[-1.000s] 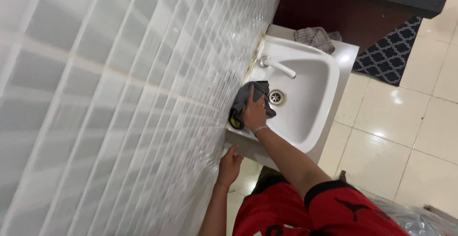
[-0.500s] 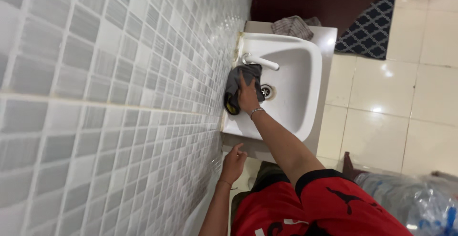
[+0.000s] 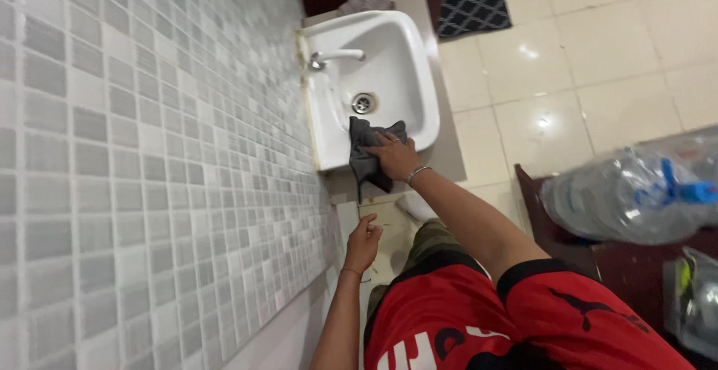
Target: The person wipes the exterior and interior surfaces of a small white ceramic sink using a black cloth.
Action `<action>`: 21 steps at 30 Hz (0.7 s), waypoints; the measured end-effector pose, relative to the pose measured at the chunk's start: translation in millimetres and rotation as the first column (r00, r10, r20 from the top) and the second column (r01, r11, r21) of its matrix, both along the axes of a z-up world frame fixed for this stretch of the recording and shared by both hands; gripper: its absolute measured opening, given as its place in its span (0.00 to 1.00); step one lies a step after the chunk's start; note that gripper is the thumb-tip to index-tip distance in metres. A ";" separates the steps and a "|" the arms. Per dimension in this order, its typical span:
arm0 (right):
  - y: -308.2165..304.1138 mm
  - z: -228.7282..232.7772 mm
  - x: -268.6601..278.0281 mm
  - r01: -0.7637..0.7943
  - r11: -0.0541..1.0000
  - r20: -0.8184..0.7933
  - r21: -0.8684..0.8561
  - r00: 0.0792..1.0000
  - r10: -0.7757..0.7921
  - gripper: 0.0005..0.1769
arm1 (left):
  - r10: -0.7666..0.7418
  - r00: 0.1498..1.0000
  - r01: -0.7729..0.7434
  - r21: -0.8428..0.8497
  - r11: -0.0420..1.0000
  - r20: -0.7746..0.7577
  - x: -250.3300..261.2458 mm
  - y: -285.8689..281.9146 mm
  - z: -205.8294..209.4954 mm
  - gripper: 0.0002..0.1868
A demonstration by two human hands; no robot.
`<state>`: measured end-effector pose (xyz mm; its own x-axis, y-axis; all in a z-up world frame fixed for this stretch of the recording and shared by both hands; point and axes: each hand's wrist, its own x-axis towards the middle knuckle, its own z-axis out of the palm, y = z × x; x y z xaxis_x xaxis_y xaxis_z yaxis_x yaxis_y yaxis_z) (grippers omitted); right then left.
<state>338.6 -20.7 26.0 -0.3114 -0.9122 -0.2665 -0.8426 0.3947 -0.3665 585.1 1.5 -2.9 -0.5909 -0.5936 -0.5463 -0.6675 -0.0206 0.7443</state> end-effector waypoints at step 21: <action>75.4 -38.4 -54.7 0.489 0.872 0.090 -0.003 0.869 -0.486 0.35 | -0.090 0.993 0.080 -0.113 0.990 -0.082 -48.3 0.8 22.6 0.24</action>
